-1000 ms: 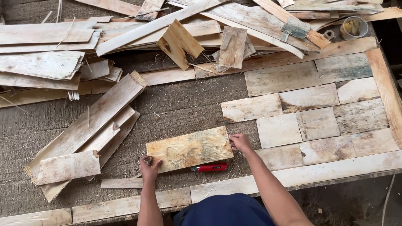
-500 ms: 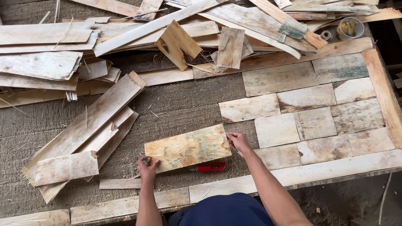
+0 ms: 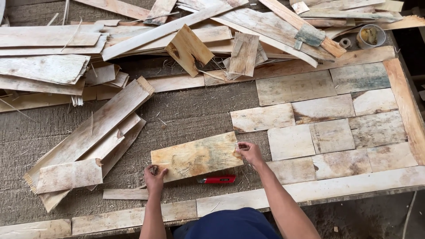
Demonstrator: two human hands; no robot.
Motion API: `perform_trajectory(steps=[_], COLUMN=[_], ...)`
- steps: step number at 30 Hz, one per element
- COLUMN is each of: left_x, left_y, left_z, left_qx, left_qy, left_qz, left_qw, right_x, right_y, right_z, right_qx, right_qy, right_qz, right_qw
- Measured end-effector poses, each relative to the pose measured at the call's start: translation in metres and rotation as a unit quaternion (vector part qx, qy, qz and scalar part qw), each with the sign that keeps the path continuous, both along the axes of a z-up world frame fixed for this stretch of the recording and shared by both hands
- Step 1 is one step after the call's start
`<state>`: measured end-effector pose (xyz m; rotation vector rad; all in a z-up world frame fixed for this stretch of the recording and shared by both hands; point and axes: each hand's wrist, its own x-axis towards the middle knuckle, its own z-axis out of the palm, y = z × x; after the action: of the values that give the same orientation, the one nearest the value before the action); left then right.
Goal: The person is selecting thin wood pieces from a pile, trimming them with a utility knife, and arranging them in a tiled pattern on a wooden frame.
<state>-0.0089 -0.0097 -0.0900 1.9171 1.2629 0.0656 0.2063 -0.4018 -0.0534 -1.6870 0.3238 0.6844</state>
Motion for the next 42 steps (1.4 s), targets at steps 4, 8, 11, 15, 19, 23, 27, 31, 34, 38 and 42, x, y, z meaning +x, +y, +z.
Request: perform_trajectory(steps=[4, 8, 11, 15, 19, 23, 27, 31, 34, 38, 42], left_x=[0.029, 0.082, 0.115, 0.159, 0.192, 0.217, 0.239, 0.264, 0.277, 0.287, 0.290], left_y=[0.000, -0.008, -0.016, -0.027, -0.031, -0.035, -0.031, -0.028, -0.031, -0.037, -0.039], left_z=[-0.022, 0.013, 0.035, 0.066, 0.055, 0.045, 0.008, 0.014, 0.024, 0.040, 0.044], left_qx=[0.008, 0.018, 0.010, 0.017, 0.028, 0.063, 0.080, 0.073, 0.058, 0.056, 0.047], left_qy=[-0.037, -0.079, -0.082, -0.057, -0.040, -0.014, 0.010, 0.011, 0.010, 0.021, 0.025], left_qz=[-0.006, -0.056, -0.106, -0.186, -0.195, -0.204, -0.207, -0.207, -0.206, -0.198, -0.191], left_qw=[0.999, 0.995, 0.991, 0.981, 0.980, 0.977, 0.975, 0.976, 0.977, 0.978, 0.980], right_x=[0.008, 0.039, 0.075, 0.121, 0.155, 0.180, 0.201, 0.220, 0.229, 0.239, 0.246], right_y=[-0.005, -0.012, -0.023, -0.037, -0.038, -0.036, -0.037, -0.037, -0.034, -0.032, -0.031], right_z=[0.020, 0.020, 0.007, -0.006, -0.005, -0.009, -0.022, -0.027, -0.022, -0.026, -0.036], right_qx=[-0.001, -0.031, -0.052, -0.093, -0.114, -0.142, -0.167, -0.158, -0.160, -0.200, -0.233], right_qy=[-0.019, -0.056, -0.093, -0.135, -0.149, -0.141, -0.134, -0.127, -0.119, -0.109, -0.099], right_qz=[-0.002, -0.018, -0.040, -0.060, -0.046, -0.026, -0.009, -0.015, -0.025, -0.010, 0.002], right_qw=[1.000, 0.998, 0.994, 0.985, 0.981, 0.979, 0.977, 0.979, 0.980, 0.974, 0.967])
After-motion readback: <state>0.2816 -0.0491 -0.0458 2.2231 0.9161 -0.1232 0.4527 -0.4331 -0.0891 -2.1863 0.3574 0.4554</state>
